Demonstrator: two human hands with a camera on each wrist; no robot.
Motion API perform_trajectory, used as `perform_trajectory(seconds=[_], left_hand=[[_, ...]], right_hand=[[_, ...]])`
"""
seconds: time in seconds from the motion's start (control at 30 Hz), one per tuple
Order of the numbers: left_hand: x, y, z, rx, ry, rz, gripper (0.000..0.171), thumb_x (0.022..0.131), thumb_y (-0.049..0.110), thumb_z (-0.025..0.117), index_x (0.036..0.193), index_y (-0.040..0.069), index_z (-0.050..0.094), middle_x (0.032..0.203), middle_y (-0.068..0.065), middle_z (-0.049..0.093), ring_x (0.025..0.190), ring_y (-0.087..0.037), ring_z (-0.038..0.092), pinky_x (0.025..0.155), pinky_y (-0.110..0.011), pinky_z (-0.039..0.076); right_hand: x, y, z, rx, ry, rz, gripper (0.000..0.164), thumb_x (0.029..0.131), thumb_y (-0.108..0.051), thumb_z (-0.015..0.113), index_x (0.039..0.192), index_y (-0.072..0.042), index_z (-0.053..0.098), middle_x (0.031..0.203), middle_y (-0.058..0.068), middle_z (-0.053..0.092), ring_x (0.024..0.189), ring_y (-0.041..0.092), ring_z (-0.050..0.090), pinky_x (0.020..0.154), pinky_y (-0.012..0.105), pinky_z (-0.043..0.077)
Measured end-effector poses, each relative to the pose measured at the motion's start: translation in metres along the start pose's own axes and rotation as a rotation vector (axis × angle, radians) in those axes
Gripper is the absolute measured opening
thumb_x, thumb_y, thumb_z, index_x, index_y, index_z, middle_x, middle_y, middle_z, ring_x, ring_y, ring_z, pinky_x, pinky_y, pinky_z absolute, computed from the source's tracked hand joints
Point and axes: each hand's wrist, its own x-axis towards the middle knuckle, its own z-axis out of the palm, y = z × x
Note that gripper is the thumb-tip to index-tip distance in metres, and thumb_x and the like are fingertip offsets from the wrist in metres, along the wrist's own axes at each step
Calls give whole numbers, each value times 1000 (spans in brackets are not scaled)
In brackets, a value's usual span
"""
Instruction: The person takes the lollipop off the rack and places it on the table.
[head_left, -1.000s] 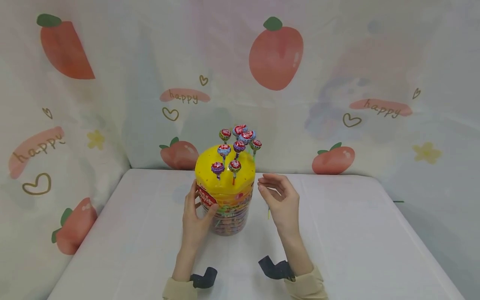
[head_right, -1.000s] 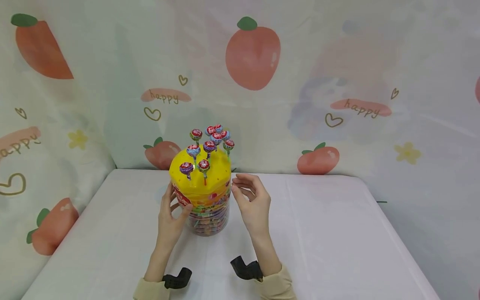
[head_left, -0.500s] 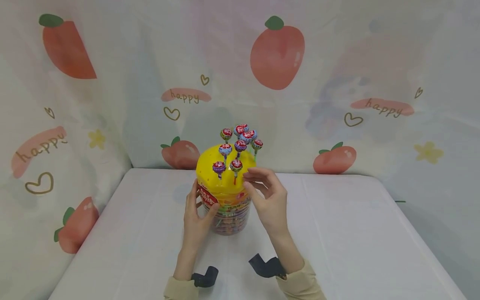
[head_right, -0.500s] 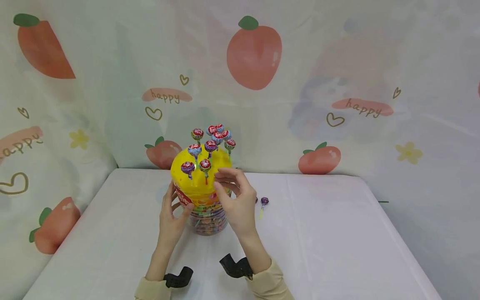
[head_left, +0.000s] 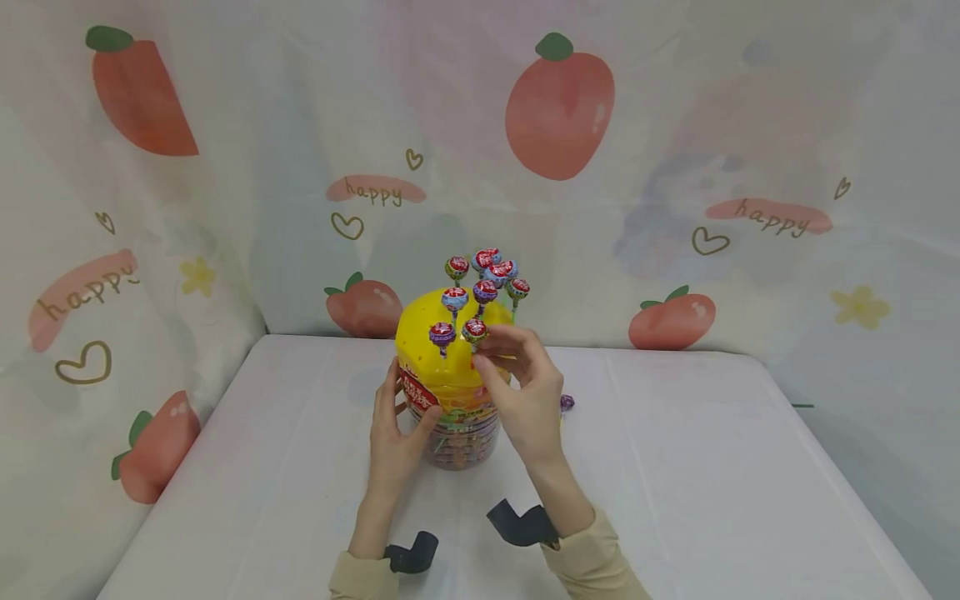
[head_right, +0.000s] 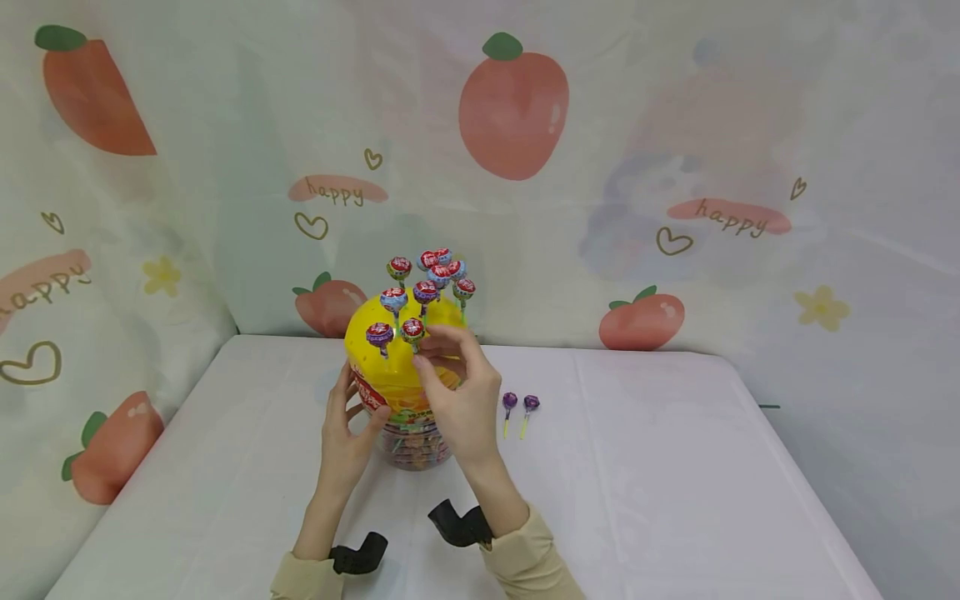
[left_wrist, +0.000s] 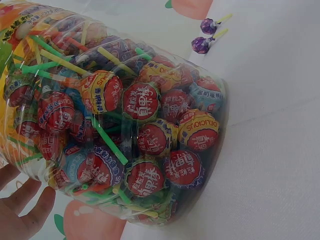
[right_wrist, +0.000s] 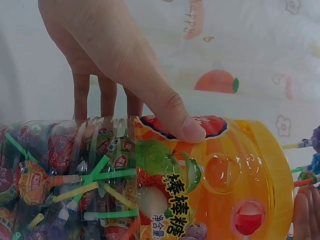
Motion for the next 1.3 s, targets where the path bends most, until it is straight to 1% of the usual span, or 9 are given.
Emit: perform_trajectory(seconds=[0.17, 0.43, 0.7, 0.8, 0.93, 1.13, 1.3], left_hand=[[0, 0, 0, -7, -3, -3, 83, 86, 28, 71, 153, 34, 21, 148, -6, 40, 132, -26, 40, 104, -51, 43], [0, 0, 0, -7, -6, 2, 84, 86, 28, 71, 153, 32, 21, 147, -7, 40, 132, -26, 41, 104, -51, 44], [1, -1, 0, -4, -2, 9, 83, 87, 28, 71, 153, 32, 21, 147, -7, 41, 132, -26, 41, 104, -51, 44], [1, -1, 0, 1, -1, 6, 83, 87, 28, 71, 153, 31, 21, 147, -7, 41, 132, -27, 41, 104, -51, 44], [0, -1, 0, 2, -3, 1, 83, 87, 27, 71, 153, 31, 21, 147, -8, 41, 132, -27, 41, 104, -51, 44], [1, -1, 0, 3, -4, -1, 83, 87, 27, 70, 153, 31, 21, 147, -7, 41, 132, -26, 41, 104, -51, 44], [1, -1, 0, 7, -2, 7, 84, 86, 26, 71, 153, 31, 21, 146, -8, 41, 132, -26, 41, 104, -51, 44]], right_hand=[[3, 2, 3, -15, 20, -10, 32, 84, 3, 69, 114, 3, 60, 102, 19, 65, 93, 14, 63, 84, 18, 54], [4, 1, 6, -30, 42, 7, 30, 84, 2, 69, 113, 2, 61, 99, 18, 66, 90, 10, 63, 83, 17, 54], [5, 2, 6, -29, 47, 5, 31, 84, 2, 69, 114, 1, 61, 98, 18, 66, 89, 20, 65, 82, 18, 55], [6, 2, 6, -24, 45, 4, 31, 85, 1, 69, 114, 1, 61, 98, 18, 66, 89, 21, 65, 82, 18, 55], [6, 2, 7, -18, 48, 1, 30, 85, 1, 68, 115, 1, 61, 99, 18, 66, 90, 21, 65, 82, 18, 55], [11, -2, 5, -2, 63, -28, 32, 85, 4, 67, 115, 3, 60, 100, 19, 65, 91, 20, 64, 81, 19, 55], [11, -7, 3, 13, 72, -21, 32, 84, 5, 67, 115, 4, 59, 103, 20, 64, 92, 17, 63, 80, 18, 55]])
